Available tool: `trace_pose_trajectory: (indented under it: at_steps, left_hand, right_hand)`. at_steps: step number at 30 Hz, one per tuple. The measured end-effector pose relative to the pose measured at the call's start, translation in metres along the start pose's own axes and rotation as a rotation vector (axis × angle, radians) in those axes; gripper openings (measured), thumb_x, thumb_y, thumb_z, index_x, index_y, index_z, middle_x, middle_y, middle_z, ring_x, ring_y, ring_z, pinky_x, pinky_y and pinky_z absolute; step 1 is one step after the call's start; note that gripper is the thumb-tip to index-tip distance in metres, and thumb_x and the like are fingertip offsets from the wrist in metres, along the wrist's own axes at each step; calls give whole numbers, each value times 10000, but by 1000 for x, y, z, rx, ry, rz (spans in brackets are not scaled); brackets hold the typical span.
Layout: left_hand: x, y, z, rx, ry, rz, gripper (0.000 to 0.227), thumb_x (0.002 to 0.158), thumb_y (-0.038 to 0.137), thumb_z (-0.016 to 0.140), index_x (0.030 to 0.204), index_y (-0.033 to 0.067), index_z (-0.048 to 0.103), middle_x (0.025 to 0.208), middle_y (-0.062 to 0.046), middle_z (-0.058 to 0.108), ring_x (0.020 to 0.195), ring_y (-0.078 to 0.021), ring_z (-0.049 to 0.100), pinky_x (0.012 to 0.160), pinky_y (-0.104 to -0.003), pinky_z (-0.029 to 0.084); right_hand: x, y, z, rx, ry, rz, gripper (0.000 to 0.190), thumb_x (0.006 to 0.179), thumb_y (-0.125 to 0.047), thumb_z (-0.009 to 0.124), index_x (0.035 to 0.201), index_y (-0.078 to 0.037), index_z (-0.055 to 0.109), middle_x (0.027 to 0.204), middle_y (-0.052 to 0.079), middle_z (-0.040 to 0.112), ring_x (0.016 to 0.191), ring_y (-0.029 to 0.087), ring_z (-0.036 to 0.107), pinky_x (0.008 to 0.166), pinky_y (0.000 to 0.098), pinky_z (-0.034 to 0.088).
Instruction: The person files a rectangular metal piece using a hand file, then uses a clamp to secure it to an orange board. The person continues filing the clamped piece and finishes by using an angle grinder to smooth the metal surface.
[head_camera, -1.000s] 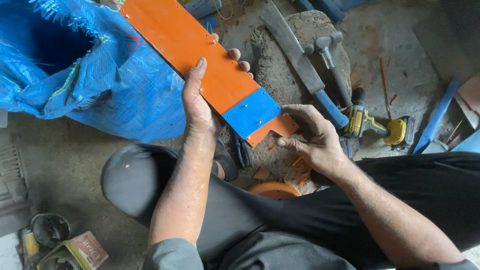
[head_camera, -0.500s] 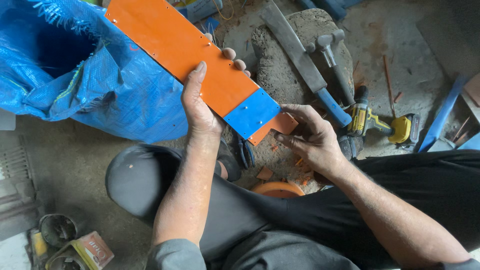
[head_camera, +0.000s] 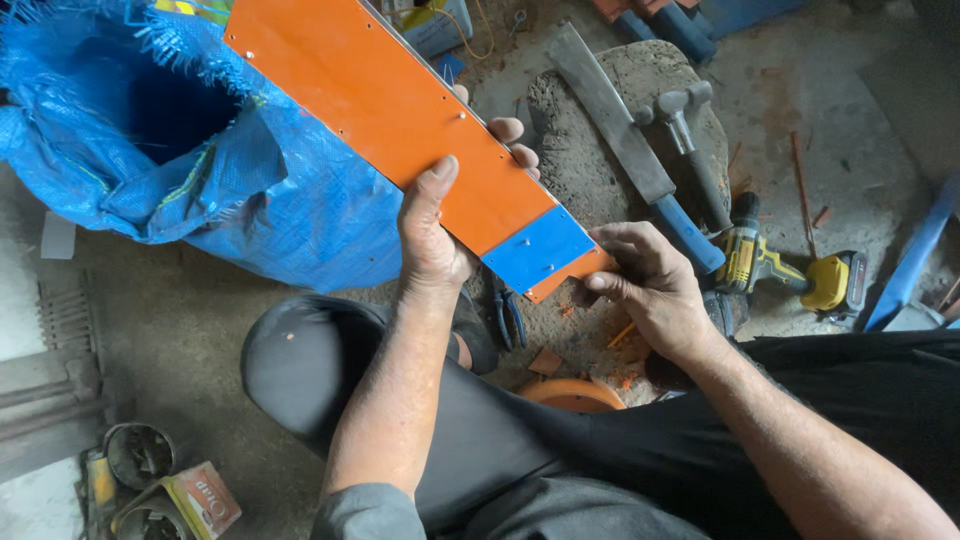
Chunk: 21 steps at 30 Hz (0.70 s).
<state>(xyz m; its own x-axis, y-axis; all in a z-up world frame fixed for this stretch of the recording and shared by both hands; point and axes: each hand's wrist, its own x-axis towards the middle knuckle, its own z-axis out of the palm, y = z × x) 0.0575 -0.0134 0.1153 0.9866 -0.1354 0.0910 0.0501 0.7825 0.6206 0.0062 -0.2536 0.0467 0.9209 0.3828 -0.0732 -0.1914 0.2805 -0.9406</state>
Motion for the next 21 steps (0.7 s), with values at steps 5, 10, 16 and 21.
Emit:
trace_pose_trajectory:
  at_steps: [5,10,16,21]
  left_hand:
    - [-1,2,0,35,-48,-10,675,987,298,723,1552,122,398,1255,-223,590,1120,-335,640,1009,-489,544]
    - [-4,0,0,21,-40,-33,679,988,296,730,1554,116,399,1255,-221,590,1126,-336,642,1010,-490,549]
    - [-5,5,3,19,-70,-61,629,997,290,723,1515,110,416,1350,-231,598,1185,-356,647,1036,-505,552]
    - [-10,7,-3,189,23,-3,561,985,262,757,1436,46,503,1314,-220,653,1198,-353,671,1062,-501,559]
  right_hand:
    - [1,12,-3,46,-3,-36,407,951,3,681,1313,-17,497,1218,152,691,931,228,731,821,355,624]
    - [1,8,3,-10,42,85,387,950,-45,669,1313,6,546,1060,137,711,906,198,720,819,357,623]
    - [1,0,4,-46,-11,97,275,1000,-111,630,1236,31,621,1044,128,732,931,183,724,861,350,628]
    - [-3,0,5,-101,28,1,261,996,-110,638,1220,19,601,1060,117,723,943,176,728,827,340,635]
